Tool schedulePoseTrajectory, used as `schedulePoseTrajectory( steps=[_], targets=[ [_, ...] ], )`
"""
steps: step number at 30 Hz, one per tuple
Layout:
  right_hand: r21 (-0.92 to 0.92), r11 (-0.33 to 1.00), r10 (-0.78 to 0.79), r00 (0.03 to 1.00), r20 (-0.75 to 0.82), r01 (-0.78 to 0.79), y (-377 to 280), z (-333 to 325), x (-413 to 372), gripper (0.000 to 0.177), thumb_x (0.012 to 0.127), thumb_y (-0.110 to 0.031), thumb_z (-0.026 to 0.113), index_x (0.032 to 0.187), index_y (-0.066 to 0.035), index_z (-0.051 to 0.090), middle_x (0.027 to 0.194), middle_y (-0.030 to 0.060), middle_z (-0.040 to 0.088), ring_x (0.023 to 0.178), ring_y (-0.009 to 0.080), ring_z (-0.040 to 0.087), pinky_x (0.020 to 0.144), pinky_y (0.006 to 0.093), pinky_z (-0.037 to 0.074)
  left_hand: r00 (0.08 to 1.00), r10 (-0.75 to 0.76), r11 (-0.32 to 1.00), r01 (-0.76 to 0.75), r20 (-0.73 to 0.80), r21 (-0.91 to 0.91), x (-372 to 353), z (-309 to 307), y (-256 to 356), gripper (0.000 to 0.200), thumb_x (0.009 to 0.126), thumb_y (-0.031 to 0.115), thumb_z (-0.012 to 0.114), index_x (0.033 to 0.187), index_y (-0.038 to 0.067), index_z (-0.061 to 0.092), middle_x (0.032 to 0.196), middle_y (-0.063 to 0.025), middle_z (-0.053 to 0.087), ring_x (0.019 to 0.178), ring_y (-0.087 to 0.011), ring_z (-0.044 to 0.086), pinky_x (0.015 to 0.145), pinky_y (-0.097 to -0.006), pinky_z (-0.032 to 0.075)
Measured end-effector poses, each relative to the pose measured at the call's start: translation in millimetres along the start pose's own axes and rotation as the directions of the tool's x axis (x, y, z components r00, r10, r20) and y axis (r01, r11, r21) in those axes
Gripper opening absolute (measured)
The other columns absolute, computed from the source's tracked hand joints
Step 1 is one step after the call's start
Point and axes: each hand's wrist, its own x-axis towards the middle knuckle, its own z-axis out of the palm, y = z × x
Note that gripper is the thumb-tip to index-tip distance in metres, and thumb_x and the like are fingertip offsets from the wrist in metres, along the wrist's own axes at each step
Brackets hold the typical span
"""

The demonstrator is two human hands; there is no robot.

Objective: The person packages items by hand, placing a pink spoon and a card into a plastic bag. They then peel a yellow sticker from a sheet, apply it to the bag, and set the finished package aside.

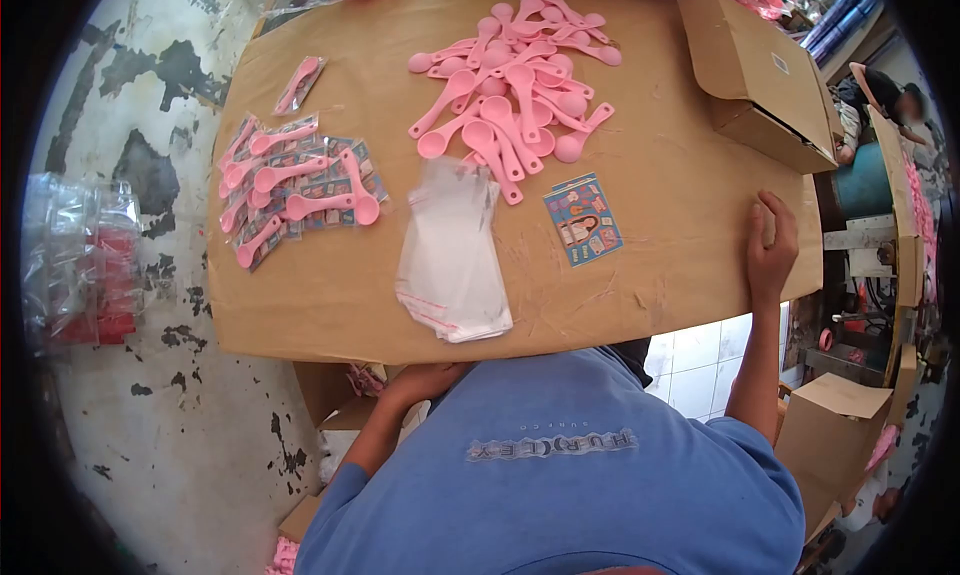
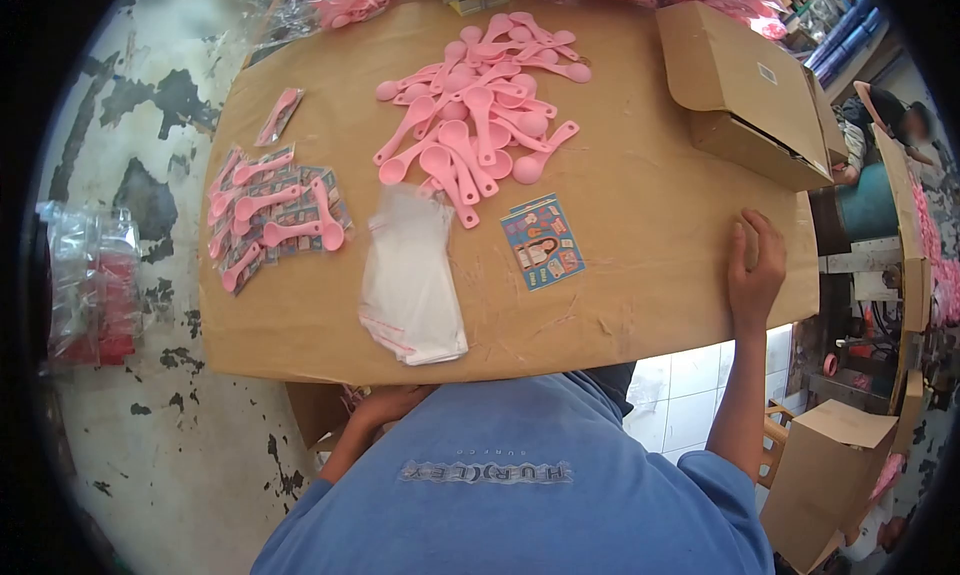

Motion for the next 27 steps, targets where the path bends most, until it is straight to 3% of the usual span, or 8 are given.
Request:
schedulePoseTrajectory(
  steps=[3,6,8,10,13,20,22,27],
  targets=[
    [-0.086,0.992,-0.098,0.995,-0.027,0.096,-49,-9,9,0.020,0.101,-0.012,0.065,0.117,-0.002,0.070,0.106,0.0138,0.074,0.101,0.0288,0.070,0.093,0.0408,0.053,0.987,0.156,0.986,-0.157,0.030,0.046,-43,-31,42,0.034,0.106,0.024,0.054,0.133,0.006,0.065,0.132,-0.0154,0.070,0.119,-0.0343,0.066,0.105,-0.0401,0.049],
    [0.198,0.940,0.223,0.940,0.259,-0.277,-108,-12,8,0.017,0.100,-0.011,0.067,0.113,-0.002,0.071,0.086,0.0099,0.074,0.074,0.0242,0.070,0.073,0.0368,0.056,0.972,0.048,0.992,-0.074,0.230,0.103,-83,-84,94,0.032,0.100,0.021,0.065,0.126,0.002,0.070,0.111,-0.0154,0.076,0.099,-0.0295,0.074,0.087,-0.0378,0.056],
    [0.264,0.931,0.140,0.914,0.381,-0.253,-134,-1,6,0.014,0.099,-0.012,0.067,0.109,-0.003,0.072,0.072,0.0096,0.070,0.055,0.0220,0.063,0.058,0.0342,0.051,0.985,0.165,0.978,-0.170,-0.049,-0.122,-90,-102,108,0.024,0.099,0.017,0.066,0.116,0.001,0.072,0.097,-0.0133,0.076,0.086,-0.0231,0.073,0.078,-0.0345,0.055],
    [0.316,0.930,0.037,0.904,0.426,-0.187,-153,14,11,0.017,0.098,-0.015,0.068,0.111,-0.005,0.071,0.076,0.0102,0.069,0.062,0.0231,0.065,0.061,0.0365,0.051,0.898,0.161,0.950,-0.253,-0.410,-0.181,-77,-107,109,0.019,0.100,0.015,0.066,0.108,-0.001,0.071,0.087,-0.0097,0.072,0.079,-0.0162,0.068,0.073,-0.0299,0.052],
    [0.278,0.954,-0.028,0.889,0.457,-0.113,-177,31,10,0.023,0.097,-0.022,0.071,0.113,-0.006,0.068,0.086,0.0117,0.067,0.078,0.0256,0.067,0.069,0.0399,0.052,0.551,0.161,0.986,-0.117,-0.818,0.116,-25,-106,133,0.021,0.099,0.019,0.070,0.099,-0.002,0.068,0.079,-0.0036,0.063,0.070,-0.0131,0.054,0.069,-0.0283,0.047],
    [-0.043,0.998,0.058,0.858,0.510,-0.042,-209,55,-8,0.042,0.088,-0.032,0.080,0.115,-0.005,0.062,0.109,0.0147,0.064,0.103,0.0324,0.063,0.077,0.0435,0.053,0.563,0.058,0.998,-0.007,-0.825,0.065,21,-94,117,0.030,0.089,0.023,0.083,0.095,-0.002,0.066,0.078,-0.0090,0.067,0.069,-0.0147,0.061,0.064,-0.0317,0.049],
    [0.066,0.992,0.060,0.845,0.532,-0.112,-204,56,-4,0.044,0.086,-0.029,0.082,0.116,-0.005,0.061,0.100,0.0132,0.064,0.094,0.0299,0.064,0.075,0.0419,0.053,0.637,-0.111,0.983,-0.042,-0.763,-0.178,14,-99,128,0.032,0.086,0.021,0.085,0.095,-0.002,0.066,0.077,-0.0080,0.068,0.069,-0.0139,0.061,0.065,-0.0305,0.050],
    [0.257,0.840,0.208,0.720,0.662,-0.479,-190,55,7,0.034,0.088,-0.016,0.082,0.113,-0.003,0.063,0.078,0.0043,0.060,0.073,0.0151,0.061,0.068,0.0319,0.051,0.587,-0.092,0.951,-0.187,-0.805,-0.245,18,-101,105,0.026,0.090,0.017,0.082,0.095,-0.005,0.069,0.077,-0.0058,0.068,0.070,-0.0103,0.060,0.067,-0.0258,0.050]
  ],
)
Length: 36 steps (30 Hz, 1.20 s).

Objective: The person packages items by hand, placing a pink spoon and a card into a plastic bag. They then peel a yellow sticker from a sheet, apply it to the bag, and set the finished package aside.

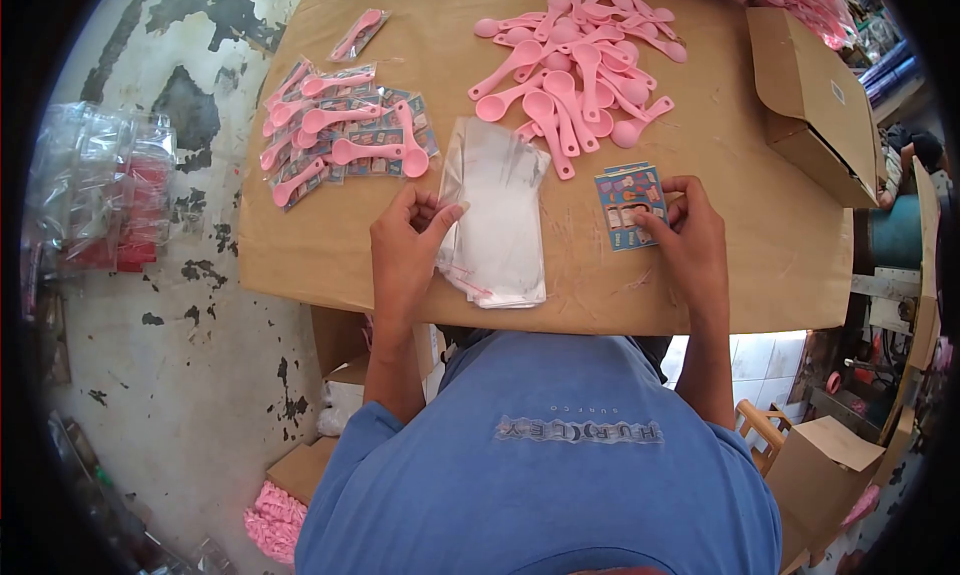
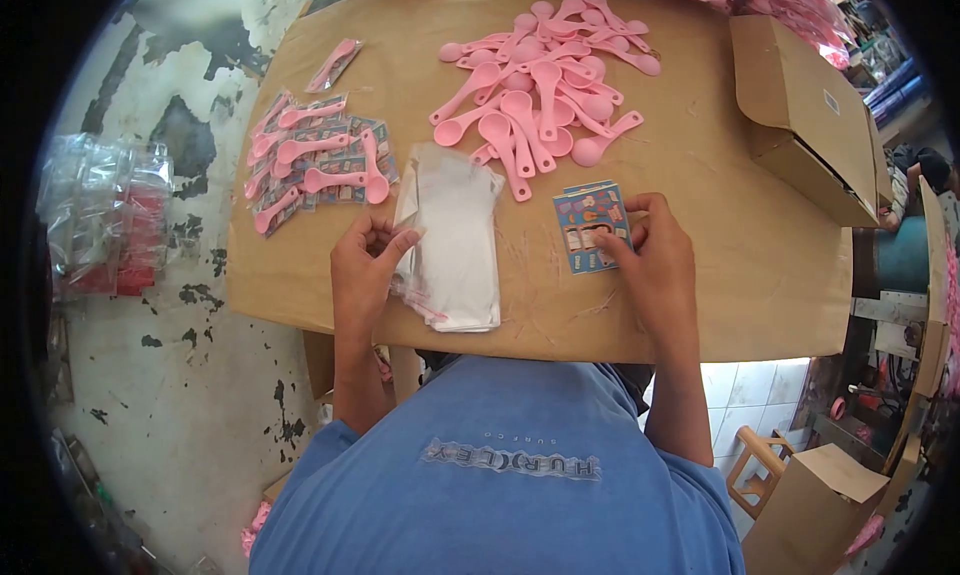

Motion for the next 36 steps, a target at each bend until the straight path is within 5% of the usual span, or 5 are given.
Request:
schedulePoseTrajectory(
  steps=[8,17,20,28,36],
  targets=[
    [0.385,0.922,-0.014,0.997,-0.076,0.042,33,1,5,0.018,0.098,-0.013,0.074,0.103,0.002,0.066,0.086,0.0015,0.068,0.077,0.0071,0.061,0.072,0.0231,0.051,0.978,0.178,0.984,-0.178,-0.105,0.006,1,-12,-15,0.019,0.099,0.014,0.073,0.105,-0.003,0.076,0.081,0.0024,0.064,0.071,-0.0048,0.053,0.063,-0.0213,0.041],
    [0.242,0.899,-0.209,0.843,-0.496,0.365,29,3,-5,0.020,0.108,-0.020,0.062,0.107,0.000,0.063,0.090,0.0006,0.066,0.077,0.0058,0.059,0.067,0.0210,0.048,0.933,0.147,0.906,-0.260,-0.328,-0.334,1,-18,-6,0.019,0.104,0.014,0.066,0.110,-0.003,0.073,0.085,0.0018,0.063,0.075,-0.0046,0.052,0.065,-0.0215,0.042],
    [0.605,0.764,-0.065,0.959,-0.277,0.227,37,0,-8,0.018,0.108,-0.020,0.061,0.114,-0.003,0.061,0.089,0.0000,0.065,0.073,0.0033,0.055,0.063,0.0186,0.044,0.901,0.228,0.871,-0.358,-0.369,-0.336,6,-9,-1,0.021,0.104,0.015,0.066,0.113,-0.003,0.074,0.081,0.0033,0.063,0.071,-0.0042,0.052,0.065,-0.0211,0.043],
    [0.614,0.771,-0.107,0.985,-0.137,0.169,23,-6,-11,0.014,0.105,-0.016,0.065,0.110,-0.003,0.060,0.093,0.0008,0.068,0.077,0.0027,0.059,0.063,0.0180,0.045,0.999,-0.033,0.979,0.029,-0.020,-0.202,6,-12,-4,0.026,0.104,0.018,0.068,0.117,-0.003,0.076,0.083,0.0028,0.066,0.073,-0.0061,0.055,0.068,-0.0234,0.047],
    [0.475,0.818,-0.491,0.823,0.285,0.324,-31,50,-30,0.013,0.100,-0.012,0.066,0.108,-0.003,0.061,0.088,0.0096,0.067,0.079,0.0189,0.068,0.070,0.0340,0.052,0.921,0.353,0.930,-0.326,-0.163,0.172,6,-3,0,0.025,0.103,0.019,0.068,0.110,-0.003,0.077,0.091,-0.0031,0.062,0.071,-0.0102,0.055,0.067,-0.0258,0.049]
  ],
)
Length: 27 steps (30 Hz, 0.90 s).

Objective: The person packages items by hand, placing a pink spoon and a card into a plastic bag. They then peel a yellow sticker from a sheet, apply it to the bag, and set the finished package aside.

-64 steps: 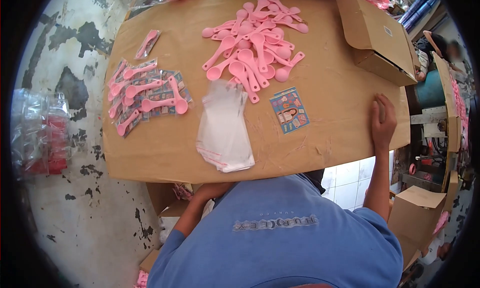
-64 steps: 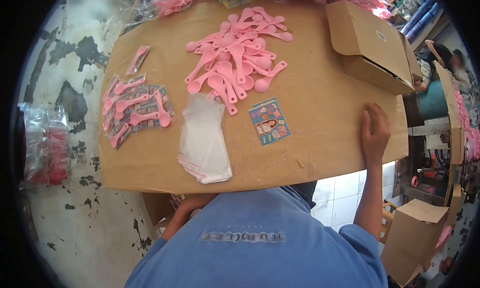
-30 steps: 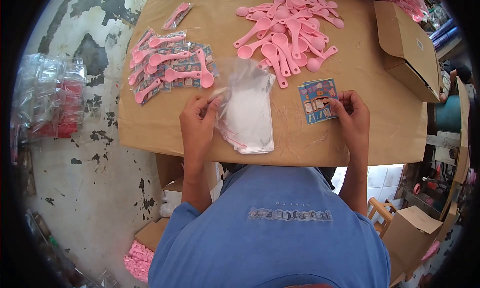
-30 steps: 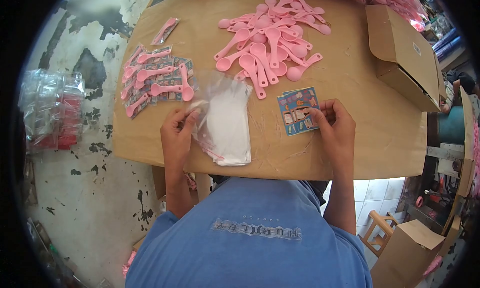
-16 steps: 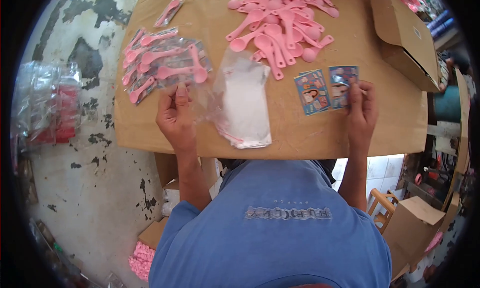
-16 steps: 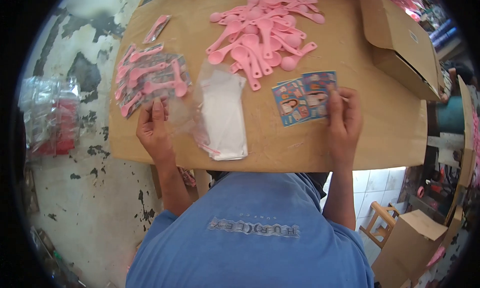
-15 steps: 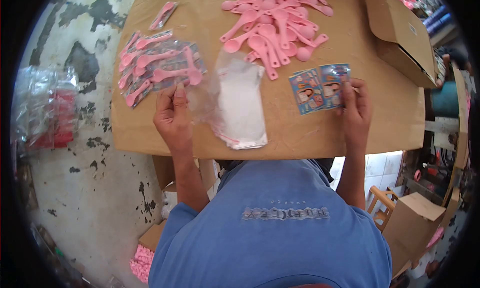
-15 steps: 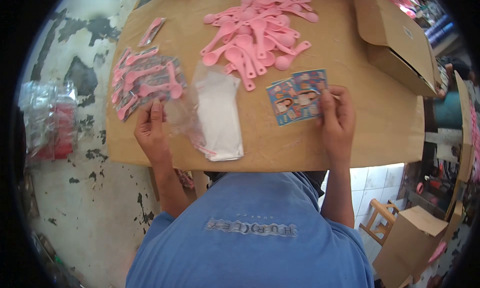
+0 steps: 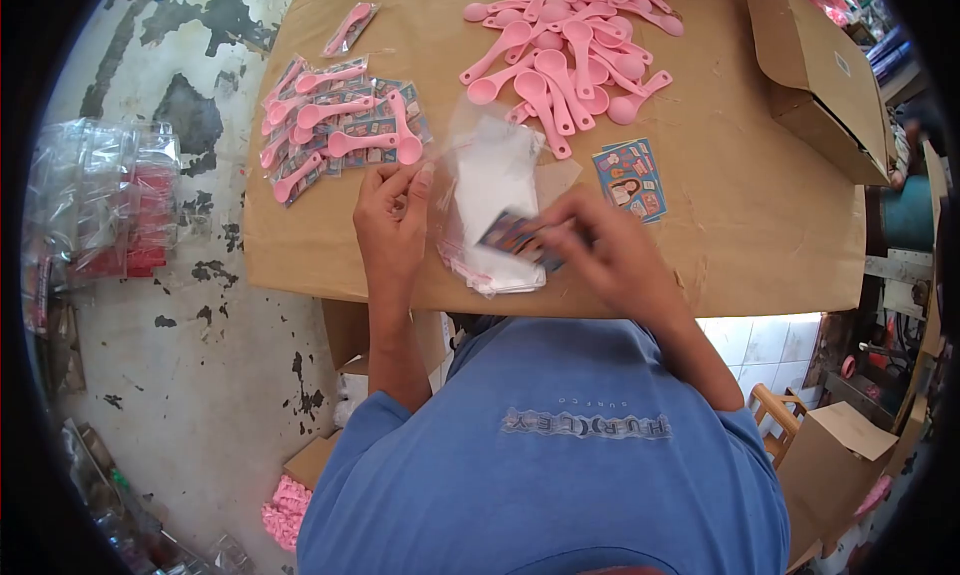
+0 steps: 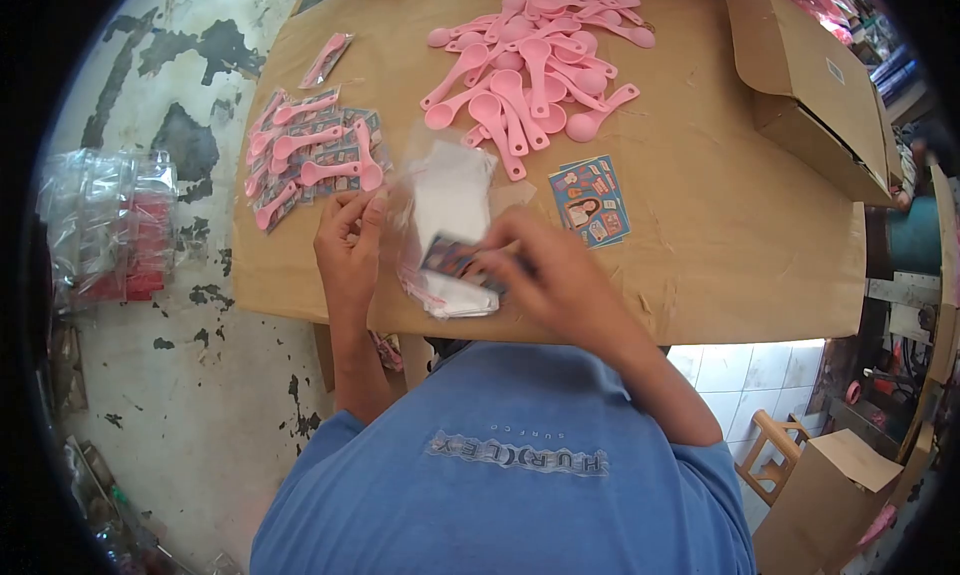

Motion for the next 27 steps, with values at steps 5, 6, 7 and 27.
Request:
schedulePoseTrajectory(
  steps=[5,6,7,27],
  targets=[
    [-0.246,0.961,-0.128,0.992,0.025,0.130,4,31,16,0.011,0.099,-0.009,0.065,0.107,-0.003,0.062,0.090,0.0156,0.067,0.078,0.0330,0.066,0.071,0.0384,0.052,0.987,-0.122,0.941,0.082,-0.102,-0.328,-1,-16,-23,0.022,0.106,0.017,0.061,0.114,-0.002,0.071,0.085,-0.0015,0.062,0.075,-0.0084,0.056,0.066,-0.0243,0.045],
    [-0.231,0.965,-0.124,0.992,0.025,0.126,4,29,18,0.011,0.099,-0.009,0.064,0.108,-0.003,0.062,0.090,0.0155,0.067,0.077,0.0319,0.067,0.070,0.0377,0.052,0.982,-0.167,0.896,0.117,-0.082,-0.428,1,-24,-26,0.022,0.107,0.018,0.061,0.113,-0.001,0.070,0.083,-0.0017,0.063,0.073,-0.0082,0.056,0.064,-0.0234,0.045],
    [-0.214,0.969,-0.121,0.992,0.027,0.124,4,27,19,0.012,0.099,-0.008,0.064,0.109,-0.003,0.062,0.091,0.0154,0.068,0.077,0.0307,0.067,0.070,0.0370,0.052,0.976,-0.212,0.840,0.151,-0.059,-0.521,2,-34,-27,0.023,0.107,0.020,0.061,0.113,0.000,0.069,0.081,-0.0020,0.064,0.071,-0.0081,0.056,0.063,-0.0225,0.045],
    [0.450,0.892,0.174,0.896,-0.408,0.032,-2,-16,-20,0.019,0.104,-0.015,0.067,0.114,0.000,0.064,0.092,0.0018,0.070,0.074,0.0051,0.061,0.066,0.0212,0.049,0.875,-0.231,0.218,0.474,0.426,-0.853,-5,71,80,0.020,0.102,0.013,0.069,0.117,0.000,0.067,0.108,-0.0170,0.076,0.103,-0.0239,0.075,0.090,-0.0362,0.062]
  ],
)
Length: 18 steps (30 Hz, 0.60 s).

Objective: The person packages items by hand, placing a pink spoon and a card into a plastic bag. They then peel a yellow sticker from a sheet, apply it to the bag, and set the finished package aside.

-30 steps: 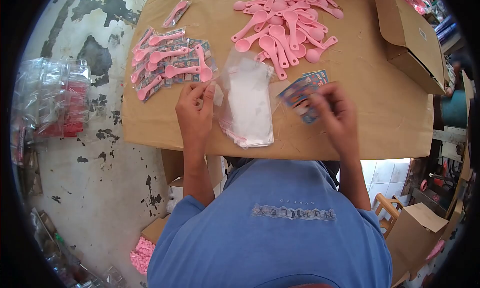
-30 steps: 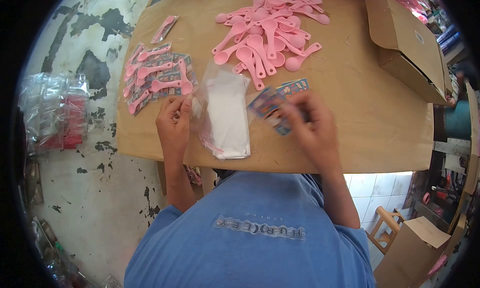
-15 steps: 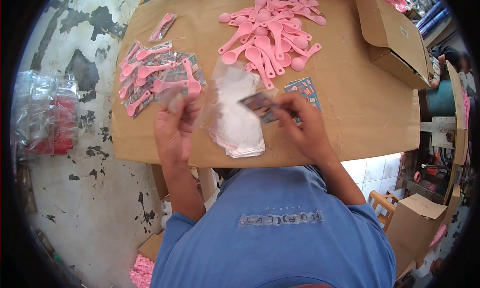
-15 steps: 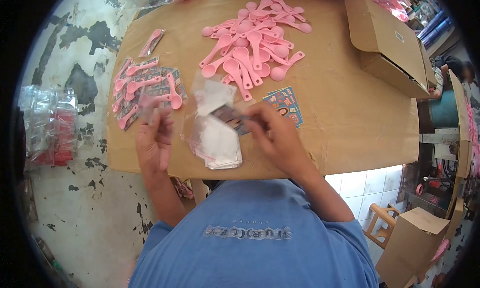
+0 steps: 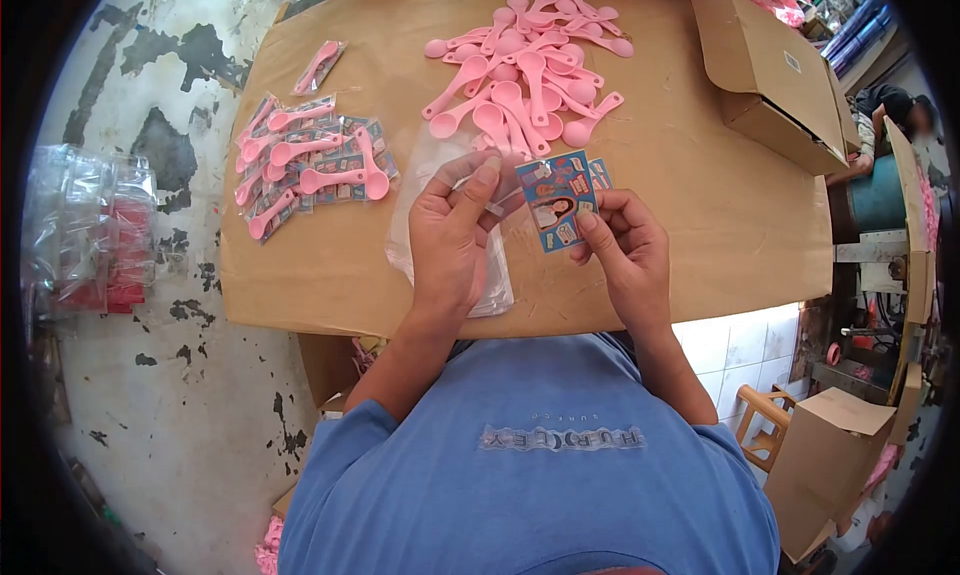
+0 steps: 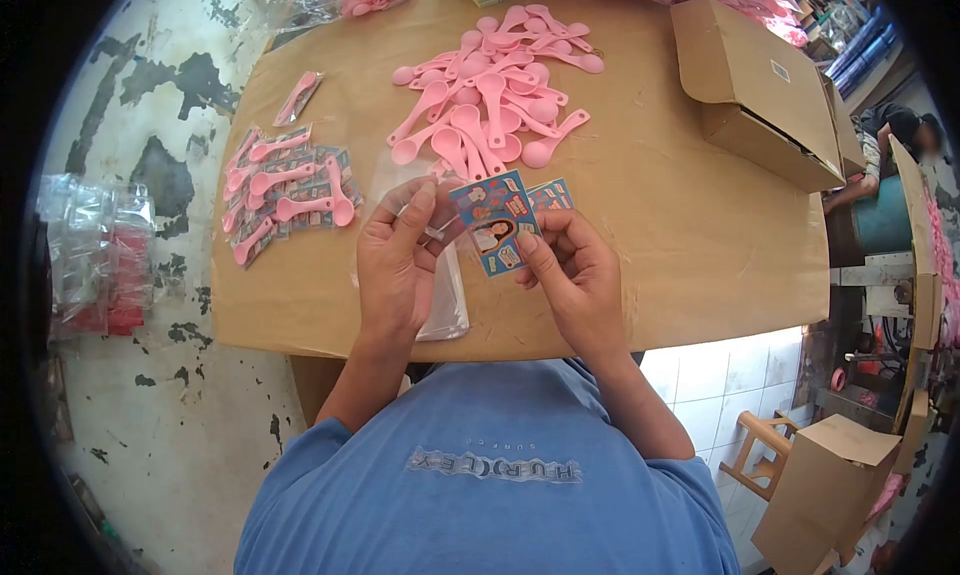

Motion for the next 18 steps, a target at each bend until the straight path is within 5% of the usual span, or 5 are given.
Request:
schedulePoseTrajectory(
  steps=[4,7,18],
  targets=[
    [-0.027,0.999,0.019,1.000,0.024,-0.018,-2,-3,1,0.021,0.103,-0.014,0.067,0.118,0.001,0.064,0.093,0.0025,0.071,0.075,0.0062,0.064,0.067,0.0221,0.051,0.998,0.003,1.000,-0.002,0.068,-0.013,-4,9,-2,0.021,0.102,0.013,0.068,0.120,0.003,0.067,0.117,-0.0131,0.074,0.102,-0.0188,0.073,0.090,-0.0362,0.060],
    [-0.230,0.971,0.104,0.985,0.140,-0.070,-1,-15,4,0.025,0.103,-0.014,0.068,0.123,0.002,0.064,0.094,0.0038,0.072,0.075,0.0073,0.065,0.067,0.0229,0.053,0.999,-0.006,1.000,0.007,0.053,-0.017,-5,15,-3,0.025,0.102,0.011,0.068,0.122,-0.003,0.065,0.108,-0.0175,0.076,0.098,-0.0195,0.075,0.089,-0.0335,0.061],
    [0.047,0.996,0.076,0.997,0.025,-0.077,-1,-10,15,0.018,0.100,-0.012,0.072,0.111,0.000,0.064,0.097,0.0037,0.070,0.081,0.0093,0.067,0.072,0.0250,0.055,0.990,0.006,0.999,-0.014,0.140,0.053,-5,14,-22,0.026,0.101,0.006,0.069,0.125,-0.003,0.065,0.109,-0.0108,0.076,0.096,-0.0131,0.072,0.087,-0.0292,0.058]
  ],
)
